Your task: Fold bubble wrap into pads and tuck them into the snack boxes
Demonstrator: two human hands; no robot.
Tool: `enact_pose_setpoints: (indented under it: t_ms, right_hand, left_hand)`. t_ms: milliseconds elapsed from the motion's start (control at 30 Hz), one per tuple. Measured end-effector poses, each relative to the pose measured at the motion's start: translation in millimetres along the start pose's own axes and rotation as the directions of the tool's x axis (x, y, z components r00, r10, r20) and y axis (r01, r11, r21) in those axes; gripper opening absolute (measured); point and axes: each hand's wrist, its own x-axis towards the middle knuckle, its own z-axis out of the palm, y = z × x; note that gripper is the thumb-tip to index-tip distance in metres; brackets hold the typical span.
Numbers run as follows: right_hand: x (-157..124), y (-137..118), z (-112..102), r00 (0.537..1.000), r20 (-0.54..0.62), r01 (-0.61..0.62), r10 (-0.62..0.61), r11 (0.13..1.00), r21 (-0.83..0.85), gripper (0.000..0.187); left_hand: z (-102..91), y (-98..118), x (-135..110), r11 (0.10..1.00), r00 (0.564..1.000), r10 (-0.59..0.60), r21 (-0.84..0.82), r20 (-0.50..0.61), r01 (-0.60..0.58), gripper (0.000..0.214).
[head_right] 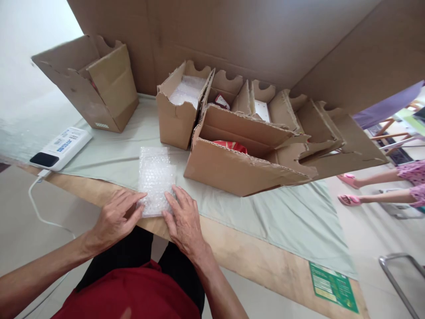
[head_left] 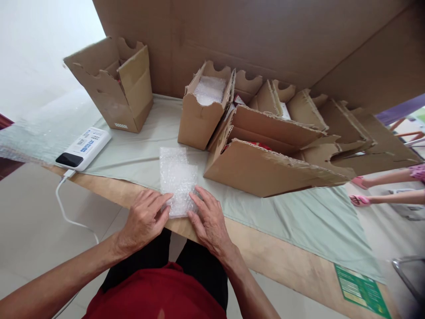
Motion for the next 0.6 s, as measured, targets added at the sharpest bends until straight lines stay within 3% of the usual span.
enact_pose_setpoints:
  t_ms: [200, 400, 467, 600]
  right_hand:
    - [2, -8, -6, 0.994, 0.077, 0.074, -0.077, 0.997, 0.037, 0.055]
    - [10, -13, -4, 0.976, 0.205, 0.081, -0.072, 0.996, -0.035, 0.04]
    - [13, -12, -4, 0.977, 0.198, 0.092, -0.081, 0.995, -0.046, 0.036]
    - [18, -11, -11, 0.983, 0.155, 0.098, -0.099, 0.995, 0.011, 0.03]
  left_hand:
    - [-3.5, -10, -5, 0.997, 0.99, -0.047, 0.071, 0.134, 0.038, 0.016]
    - [-9.1, -15, 0, 0.987, 0.975, -0.099, 0.142, 0.198, 0.072, 0.028]
    - [-12.7, -15, 1, 0.994, 0.983, -0.068, 0.097, 0.171, 0.052, 0.03]
    - [-19.6, -13, 0, 0.993, 0.977, 0.102, -0.084, 0.185, -0.087, 0.037]
